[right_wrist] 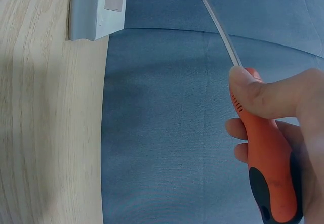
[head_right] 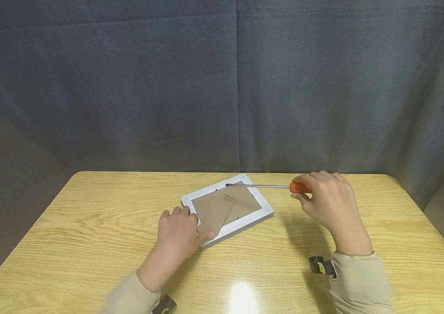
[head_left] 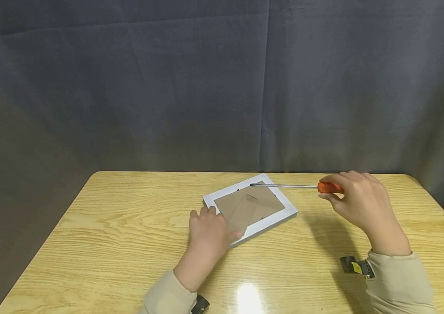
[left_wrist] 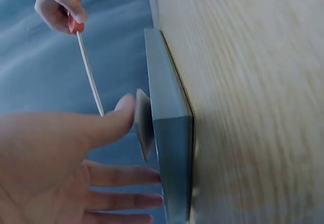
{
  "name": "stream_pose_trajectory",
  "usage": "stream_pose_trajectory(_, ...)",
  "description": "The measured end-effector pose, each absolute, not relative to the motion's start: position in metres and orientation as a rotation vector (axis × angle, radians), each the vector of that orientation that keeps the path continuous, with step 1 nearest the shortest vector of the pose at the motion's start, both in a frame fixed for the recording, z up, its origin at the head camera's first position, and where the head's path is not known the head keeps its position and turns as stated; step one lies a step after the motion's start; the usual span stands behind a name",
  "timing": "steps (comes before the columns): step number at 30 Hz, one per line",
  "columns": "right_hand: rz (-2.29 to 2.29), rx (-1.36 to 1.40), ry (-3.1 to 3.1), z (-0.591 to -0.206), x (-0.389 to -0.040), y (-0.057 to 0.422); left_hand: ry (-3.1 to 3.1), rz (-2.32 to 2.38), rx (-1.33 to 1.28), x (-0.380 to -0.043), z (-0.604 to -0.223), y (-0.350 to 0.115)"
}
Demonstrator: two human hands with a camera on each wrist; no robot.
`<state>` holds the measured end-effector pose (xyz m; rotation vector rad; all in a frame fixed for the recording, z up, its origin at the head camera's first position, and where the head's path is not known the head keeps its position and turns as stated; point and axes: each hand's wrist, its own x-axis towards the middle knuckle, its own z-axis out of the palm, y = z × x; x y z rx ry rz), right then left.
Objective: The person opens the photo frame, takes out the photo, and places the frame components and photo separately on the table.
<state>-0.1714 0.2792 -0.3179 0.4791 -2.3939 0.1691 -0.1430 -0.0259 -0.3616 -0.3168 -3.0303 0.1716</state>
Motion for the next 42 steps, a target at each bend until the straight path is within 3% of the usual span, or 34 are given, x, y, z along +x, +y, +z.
stream_pose_trajectory(20,0.185,0.449,-2.442,-0.316,-0.17,0.278,-3.109,-0.349,-0.638,-0.172,-0.378,-0.071)
stream_pose_trajectory(42,0.192,0.448,-2.467,-0.318,-0.17,0.276,-3.087,-0.361,-0.61,-0.17,-0.373,-0.065)
